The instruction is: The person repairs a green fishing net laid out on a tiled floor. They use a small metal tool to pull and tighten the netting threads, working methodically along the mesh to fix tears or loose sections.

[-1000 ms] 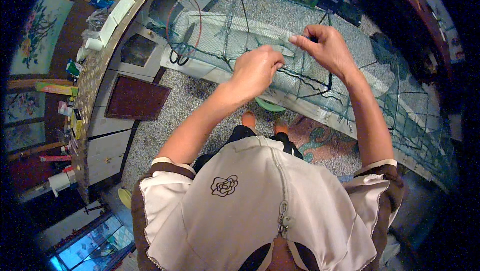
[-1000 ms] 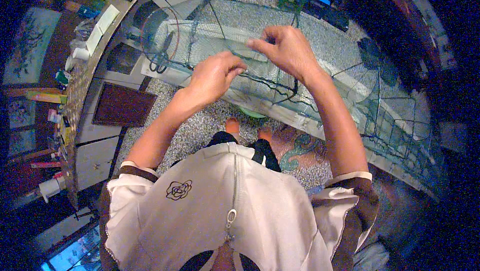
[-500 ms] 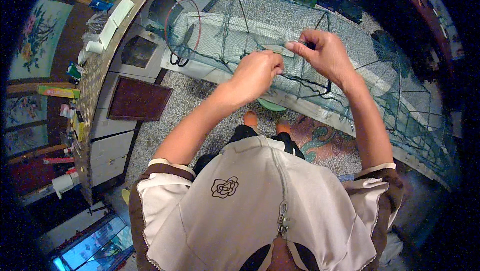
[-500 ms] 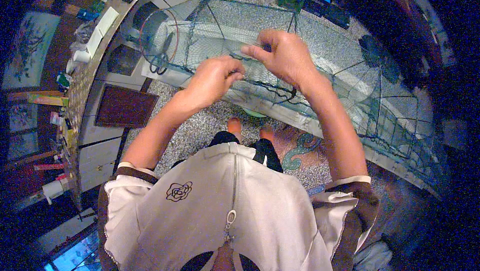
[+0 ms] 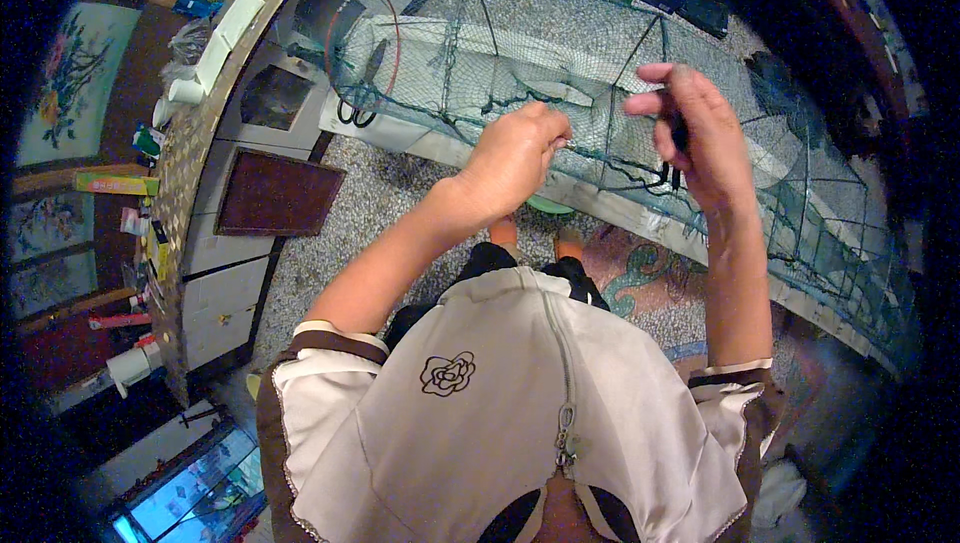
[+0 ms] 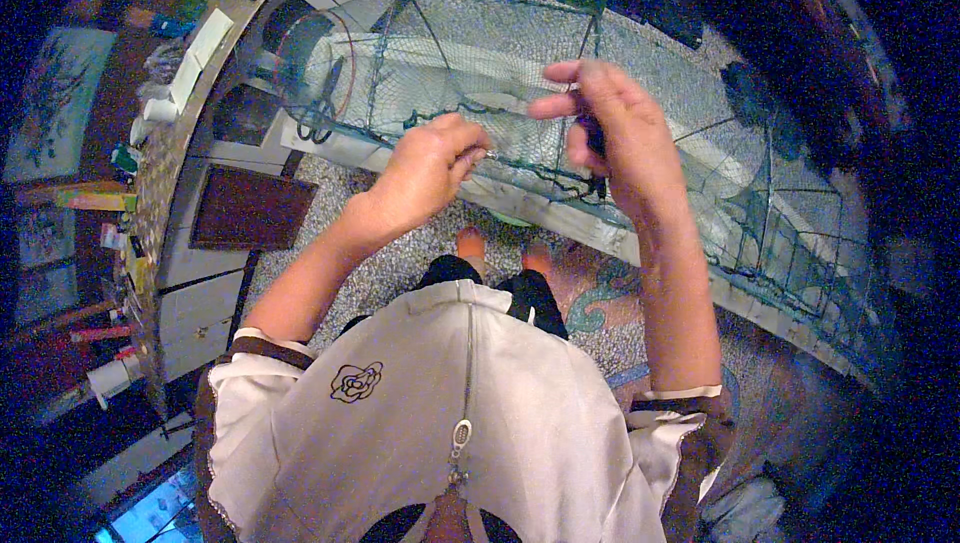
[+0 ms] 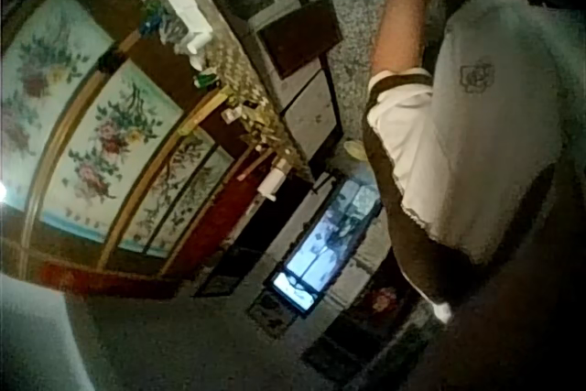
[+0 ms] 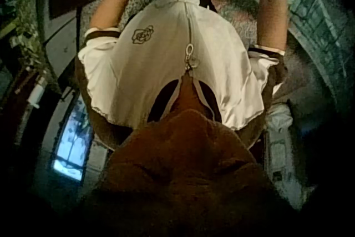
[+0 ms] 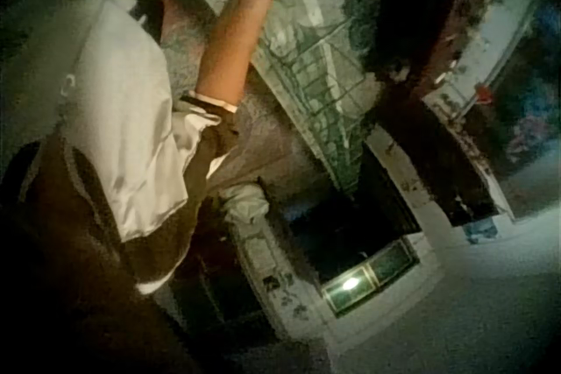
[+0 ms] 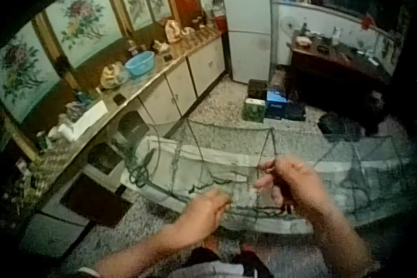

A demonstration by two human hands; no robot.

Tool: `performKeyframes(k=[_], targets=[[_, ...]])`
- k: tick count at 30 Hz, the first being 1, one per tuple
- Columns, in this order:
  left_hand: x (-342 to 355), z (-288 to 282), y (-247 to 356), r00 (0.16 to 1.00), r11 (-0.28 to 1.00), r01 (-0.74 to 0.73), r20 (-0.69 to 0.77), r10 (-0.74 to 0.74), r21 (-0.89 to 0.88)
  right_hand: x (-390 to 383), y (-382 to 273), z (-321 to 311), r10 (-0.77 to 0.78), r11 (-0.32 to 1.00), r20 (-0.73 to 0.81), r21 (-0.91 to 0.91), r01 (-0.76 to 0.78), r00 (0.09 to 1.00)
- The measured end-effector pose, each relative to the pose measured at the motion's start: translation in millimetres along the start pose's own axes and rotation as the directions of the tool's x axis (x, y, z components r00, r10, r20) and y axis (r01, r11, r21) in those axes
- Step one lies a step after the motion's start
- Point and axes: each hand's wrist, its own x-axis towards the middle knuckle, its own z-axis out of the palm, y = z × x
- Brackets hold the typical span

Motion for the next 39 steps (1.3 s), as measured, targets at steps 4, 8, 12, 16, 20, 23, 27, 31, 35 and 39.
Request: performKeyframes(k=[4,8,12,16,20,23,27,31,35,39], targets=[[-1,5,-4,1.0,1.0,-0.015,-0.014,0.015,-0.027,2,-3,-10,-0.142,0.983,-0.108,0.1,0.152,0.984],[-3,5,-3,1.0,0.999,-0.013,-0.022,0.012,-0.04,3,-19,-7,-0.272,0.946,-0.188,0.126,0.298,0.944],[-3,0,0,1.0,0.999,0.008,0.005,-0.008,-0.037,11,-30,-1,-0.325,0.924,-0.203,0.139,0.356,0.923],[-3,3,-3,0.999,0.999,-0.031,-0.031,0.03,-0.034,25,-35,-3,-0.427,0.86,-0.09,0.269,0.435,0.9],[-4,4,-4,0.999,0.998,-0.023,-0.034,0.021,-0.061,32,-48,18,-0.457,0.854,-0.119,0.219,0.472,0.881],[-6,2,-4,0.999,0.998,-0.013,-0.035,0.01,-0.067,32,-61,33,-0.452,0.844,-0.025,0.31,0.437,0.892],[-5,2,-2,0.999,0.998,-0.017,-0.029,0.015,-0.068,42,-59,43,-0.498,0.836,0.052,0.297,0.462,0.866],[-4,3,-4,0.998,0.995,-0.024,-0.064,0.018,-0.092,37,-64,67,-0.518,0.84,0.236,0.324,0.436,0.823],[-5,7,-11,0.994,0.998,-0.057,-0.094,0.056,-0.016,15,-75,92,-0.43,0.883,0.426,0.382,0.272,0.796],[3,0,1,0.988,0.986,0.154,0.013,-0.154,-0.063,-4,-67,125,-0.474,0.869,0.377,0.346,0.354,0.796]])
